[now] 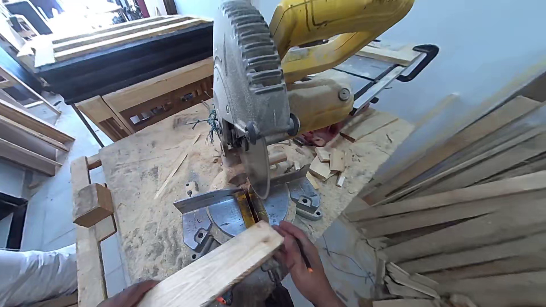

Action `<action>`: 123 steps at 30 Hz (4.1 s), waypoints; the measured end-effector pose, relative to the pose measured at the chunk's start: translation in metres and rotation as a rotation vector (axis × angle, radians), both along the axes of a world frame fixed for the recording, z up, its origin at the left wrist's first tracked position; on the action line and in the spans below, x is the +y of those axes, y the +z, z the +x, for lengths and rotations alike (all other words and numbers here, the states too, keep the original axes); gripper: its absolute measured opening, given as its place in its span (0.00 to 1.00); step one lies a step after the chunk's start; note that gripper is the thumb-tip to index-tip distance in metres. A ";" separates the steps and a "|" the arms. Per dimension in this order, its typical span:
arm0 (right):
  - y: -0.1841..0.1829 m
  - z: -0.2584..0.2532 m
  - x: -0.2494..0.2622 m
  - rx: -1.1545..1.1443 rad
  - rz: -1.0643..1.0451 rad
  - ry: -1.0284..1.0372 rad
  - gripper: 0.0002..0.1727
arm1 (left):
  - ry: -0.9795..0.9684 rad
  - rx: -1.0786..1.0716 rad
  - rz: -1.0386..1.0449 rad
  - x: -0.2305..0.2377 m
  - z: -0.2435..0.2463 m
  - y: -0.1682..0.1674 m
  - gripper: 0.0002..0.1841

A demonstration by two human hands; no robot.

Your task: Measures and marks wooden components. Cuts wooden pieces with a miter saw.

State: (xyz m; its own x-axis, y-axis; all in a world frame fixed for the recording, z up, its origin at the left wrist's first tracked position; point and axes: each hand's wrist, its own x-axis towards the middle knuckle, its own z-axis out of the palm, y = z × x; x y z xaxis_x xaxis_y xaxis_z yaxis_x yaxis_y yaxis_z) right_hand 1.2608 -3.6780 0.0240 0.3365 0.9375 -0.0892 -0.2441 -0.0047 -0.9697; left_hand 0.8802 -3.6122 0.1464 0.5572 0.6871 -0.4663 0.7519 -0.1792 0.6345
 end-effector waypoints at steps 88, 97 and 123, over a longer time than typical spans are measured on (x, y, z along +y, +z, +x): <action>0.039 0.030 0.065 -0.521 0.271 -0.431 0.13 | 1.017 -0.255 0.163 0.083 0.154 -0.128 0.16; 0.332 0.115 0.137 -1.713 0.281 -0.175 0.38 | 1.028 -0.234 0.236 0.074 0.156 -0.138 0.12; 0.198 0.079 0.008 -2.051 0.305 0.224 0.19 | 1.046 -0.232 0.222 0.071 0.178 -0.137 0.17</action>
